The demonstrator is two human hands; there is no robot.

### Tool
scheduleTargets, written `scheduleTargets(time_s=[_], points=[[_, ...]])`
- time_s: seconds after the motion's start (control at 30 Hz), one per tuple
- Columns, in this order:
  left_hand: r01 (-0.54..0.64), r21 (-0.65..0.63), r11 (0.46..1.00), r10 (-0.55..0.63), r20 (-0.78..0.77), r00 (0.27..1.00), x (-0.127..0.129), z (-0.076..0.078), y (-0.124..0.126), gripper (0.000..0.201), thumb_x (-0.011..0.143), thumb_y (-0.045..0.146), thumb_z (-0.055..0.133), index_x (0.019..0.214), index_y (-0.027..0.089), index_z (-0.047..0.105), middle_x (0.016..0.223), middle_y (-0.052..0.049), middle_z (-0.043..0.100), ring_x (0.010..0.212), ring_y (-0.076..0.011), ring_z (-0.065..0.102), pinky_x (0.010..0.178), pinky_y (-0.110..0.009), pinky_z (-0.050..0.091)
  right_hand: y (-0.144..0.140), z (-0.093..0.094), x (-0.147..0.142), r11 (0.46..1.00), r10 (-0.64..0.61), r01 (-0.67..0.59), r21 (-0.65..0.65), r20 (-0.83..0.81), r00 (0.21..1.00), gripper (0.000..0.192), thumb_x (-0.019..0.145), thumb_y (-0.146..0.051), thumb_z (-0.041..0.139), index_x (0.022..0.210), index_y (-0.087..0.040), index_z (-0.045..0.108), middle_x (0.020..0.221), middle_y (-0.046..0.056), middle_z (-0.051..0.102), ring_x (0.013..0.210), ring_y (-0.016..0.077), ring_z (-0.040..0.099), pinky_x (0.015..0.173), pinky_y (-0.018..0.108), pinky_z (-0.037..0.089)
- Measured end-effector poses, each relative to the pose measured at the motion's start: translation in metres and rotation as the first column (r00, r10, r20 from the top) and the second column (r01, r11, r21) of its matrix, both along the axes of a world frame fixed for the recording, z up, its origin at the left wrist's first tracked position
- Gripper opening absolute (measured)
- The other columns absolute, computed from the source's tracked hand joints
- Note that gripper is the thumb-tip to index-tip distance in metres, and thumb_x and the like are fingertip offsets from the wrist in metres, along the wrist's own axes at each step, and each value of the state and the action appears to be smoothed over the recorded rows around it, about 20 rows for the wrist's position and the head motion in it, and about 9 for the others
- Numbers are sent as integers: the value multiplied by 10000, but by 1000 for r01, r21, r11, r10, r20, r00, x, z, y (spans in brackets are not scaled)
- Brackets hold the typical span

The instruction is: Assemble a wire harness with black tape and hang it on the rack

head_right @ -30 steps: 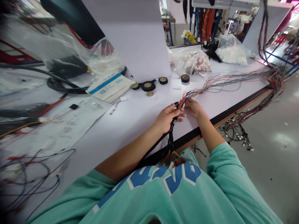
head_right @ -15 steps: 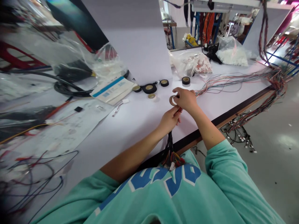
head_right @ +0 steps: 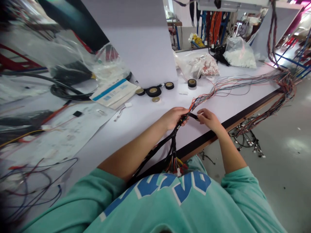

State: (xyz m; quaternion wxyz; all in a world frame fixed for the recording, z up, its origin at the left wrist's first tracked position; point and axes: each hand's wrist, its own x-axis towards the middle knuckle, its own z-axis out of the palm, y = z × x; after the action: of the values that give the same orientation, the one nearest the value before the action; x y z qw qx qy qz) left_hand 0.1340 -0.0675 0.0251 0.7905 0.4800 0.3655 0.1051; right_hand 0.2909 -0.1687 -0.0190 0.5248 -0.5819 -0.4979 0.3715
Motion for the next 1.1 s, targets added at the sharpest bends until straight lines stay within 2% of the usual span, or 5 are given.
scheduleTargets(time_s=[0.2, 0.43, 0.73, 0.93, 1.1], points=[[-121, 281, 952, 130, -13, 991, 7, -1, -19, 232, 840, 103, 446, 624, 181, 413, 407, 76, 448, 271, -44, 367, 312, -158, 216, 36, -15, -23, 990, -141, 134, 49, 458, 878, 177, 716, -213, 489, 790, -182, 648, 660, 23, 655, 621, 142, 566, 642, 275, 429], [-322, 195, 926, 309, 96, 946, 7, -8, -28, 220, 862, 171, 475, 654, 180, 407, 452, 70, 488, 287, -43, 396, 321, -165, 239, 63, -26, -47, 928, -342, 349, 128, -75, 937, 320, 675, -263, 512, 922, -185, 701, 759, 22, 681, 668, 150, 583, 594, 280, 466], [0, -214, 977, 8, 35, 999, 22, 0, -1, 275, 893, 105, 395, 654, 115, 531, 482, -15, 534, 421, -84, 507, 424, -187, 386, 70, -26, -37, 934, -278, 348, 75, -458, 844, 152, 589, -273, 593, 720, -210, 638, 772, 7, 656, 673, 112, 576, 595, 240, 459], [-78, -36, 996, 80, 49, 996, 32, -7, -10, 195, 827, 39, 482, 654, 122, 517, 499, 9, 538, 378, -57, 455, 404, -184, 312, 51, -25, -14, 925, -307, 369, 93, -392, 867, 196, 603, -288, 608, 779, -203, 624, 918, 37, 655, 862, 152, 598, 803, 317, 460], [-131, 283, 950, 135, 5, 991, 30, -10, -15, 196, 835, 73, 469, 658, 157, 470, 472, 44, 501, 347, -68, 460, 406, -209, 316, 34, -3, -9, 743, -631, 613, 268, -21, 775, 233, 752, -358, 526, 930, -214, 573, 900, 44, 603, 849, 158, 552, 850, 362, 436]])
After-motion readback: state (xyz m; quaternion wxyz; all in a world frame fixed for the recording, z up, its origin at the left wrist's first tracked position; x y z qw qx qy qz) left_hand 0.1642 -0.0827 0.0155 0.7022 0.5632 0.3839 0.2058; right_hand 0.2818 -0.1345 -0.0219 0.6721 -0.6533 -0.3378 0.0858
